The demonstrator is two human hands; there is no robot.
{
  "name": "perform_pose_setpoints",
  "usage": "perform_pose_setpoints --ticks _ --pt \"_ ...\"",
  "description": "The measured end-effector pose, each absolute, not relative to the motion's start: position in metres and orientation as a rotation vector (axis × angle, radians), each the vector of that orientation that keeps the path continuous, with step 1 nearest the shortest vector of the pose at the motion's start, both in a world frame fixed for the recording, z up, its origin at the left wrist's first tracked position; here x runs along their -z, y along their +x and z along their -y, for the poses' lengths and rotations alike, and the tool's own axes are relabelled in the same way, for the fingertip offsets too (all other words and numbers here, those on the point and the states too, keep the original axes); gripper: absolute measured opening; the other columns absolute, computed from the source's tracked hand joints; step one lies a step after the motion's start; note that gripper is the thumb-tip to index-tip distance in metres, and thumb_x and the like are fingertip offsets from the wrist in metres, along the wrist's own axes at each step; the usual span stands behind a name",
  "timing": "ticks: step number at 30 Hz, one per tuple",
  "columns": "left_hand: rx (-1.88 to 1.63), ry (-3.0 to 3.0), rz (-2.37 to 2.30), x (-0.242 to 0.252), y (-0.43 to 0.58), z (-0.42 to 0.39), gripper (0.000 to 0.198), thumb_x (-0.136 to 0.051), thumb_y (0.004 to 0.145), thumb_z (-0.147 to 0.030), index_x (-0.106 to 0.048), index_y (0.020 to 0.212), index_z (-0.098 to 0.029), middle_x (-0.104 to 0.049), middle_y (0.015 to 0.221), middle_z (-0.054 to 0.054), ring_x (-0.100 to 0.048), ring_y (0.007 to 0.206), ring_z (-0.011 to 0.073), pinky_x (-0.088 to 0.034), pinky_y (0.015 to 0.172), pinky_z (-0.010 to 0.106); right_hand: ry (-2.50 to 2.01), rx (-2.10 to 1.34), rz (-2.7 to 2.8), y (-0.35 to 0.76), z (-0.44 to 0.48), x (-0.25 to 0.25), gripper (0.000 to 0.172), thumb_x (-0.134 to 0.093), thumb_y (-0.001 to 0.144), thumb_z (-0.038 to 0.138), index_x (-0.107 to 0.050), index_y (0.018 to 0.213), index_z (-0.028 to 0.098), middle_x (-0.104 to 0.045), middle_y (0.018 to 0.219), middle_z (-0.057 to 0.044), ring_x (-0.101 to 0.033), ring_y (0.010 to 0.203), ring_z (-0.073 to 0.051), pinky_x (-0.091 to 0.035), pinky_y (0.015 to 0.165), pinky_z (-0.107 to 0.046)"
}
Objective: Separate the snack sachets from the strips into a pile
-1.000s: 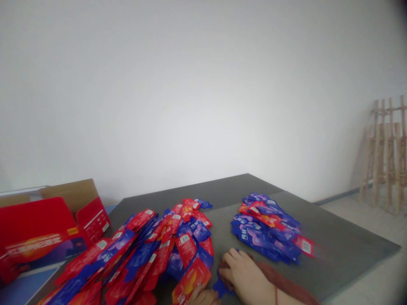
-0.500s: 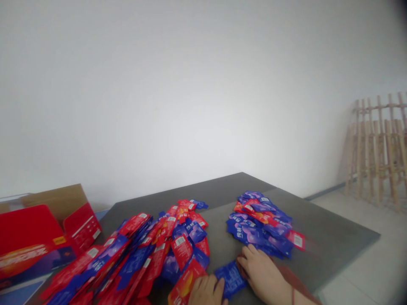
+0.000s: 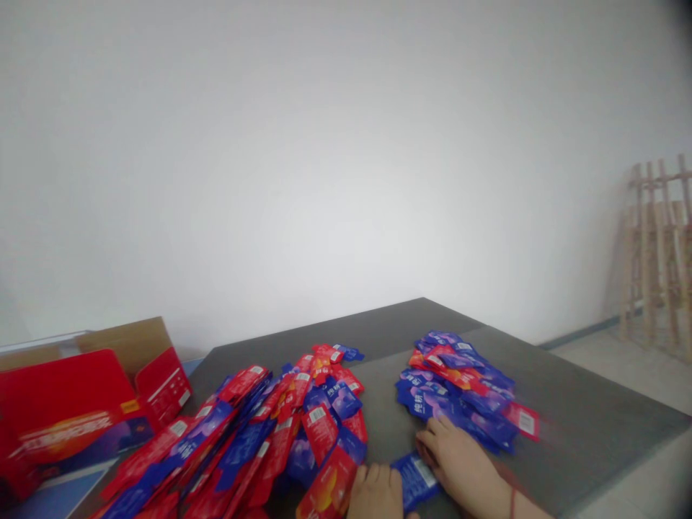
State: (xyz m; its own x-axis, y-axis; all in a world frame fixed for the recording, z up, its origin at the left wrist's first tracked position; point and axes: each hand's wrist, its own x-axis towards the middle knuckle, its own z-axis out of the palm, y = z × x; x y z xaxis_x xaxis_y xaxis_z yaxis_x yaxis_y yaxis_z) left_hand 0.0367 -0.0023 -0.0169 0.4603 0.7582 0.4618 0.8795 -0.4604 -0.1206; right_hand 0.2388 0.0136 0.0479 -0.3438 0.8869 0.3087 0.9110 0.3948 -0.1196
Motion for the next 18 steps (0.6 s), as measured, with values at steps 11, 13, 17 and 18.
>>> perform_pose_setpoints --ticks 11,13,17,18 --pt "0.548 -2.398 1.038 0.062 0.039 -0.026 0.060 -0.071 0.081 -0.061 -0.059 0.131 -0.031 -0.069 0.126 0.009 -0.068 0.110 0.0291 -0.053 0.094 0.052 -1.818 0.020 2.361 0.232 -0.036 -0.082 0.058 -0.056 0.073 0.007 -0.061 0.131 0.005 -0.059 0.134 -0.027 -0.063 0.116 -0.034 -0.049 0.094 -0.041" --pt "0.504 -2.344 1.134 0.053 0.010 -0.022 0.063 -0.072 0.080 -0.063 -0.059 0.132 -0.029 -0.069 0.126 0.009 -0.067 0.112 0.0288 -0.051 0.098 0.051 -1.764 -0.006 2.399 0.232 -0.034 -0.087 0.049 -0.057 0.072 0.007 -0.067 0.120 0.007 -0.065 0.125 -0.025 -0.065 0.110 -0.034 -0.049 0.092 -0.041" --pt "0.410 -2.326 1.038 0.018 -0.043 -0.010 0.057 -0.072 0.084 -0.043 -0.055 0.137 -0.027 -0.068 0.129 0.005 -0.066 0.113 0.0216 -0.050 0.100 0.038 -1.471 -0.097 2.564 0.236 -0.018 -0.090 0.043 -0.058 0.071 0.008 -0.072 0.111 0.020 -0.071 0.119 -0.010 -0.064 0.108 -0.026 -0.046 0.093 -0.034" --pt "0.393 -2.356 0.997 0.008 -0.050 -0.008 0.056 -0.070 0.084 -0.038 -0.055 0.137 -0.027 -0.068 0.129 0.004 -0.067 0.112 0.0197 -0.049 0.100 0.035 -1.350 -0.137 2.618 0.236 -0.013 -0.089 0.041 -0.058 0.072 0.009 -0.072 0.109 0.022 -0.071 0.119 -0.007 -0.064 0.107 -0.025 -0.046 0.093 -0.033"
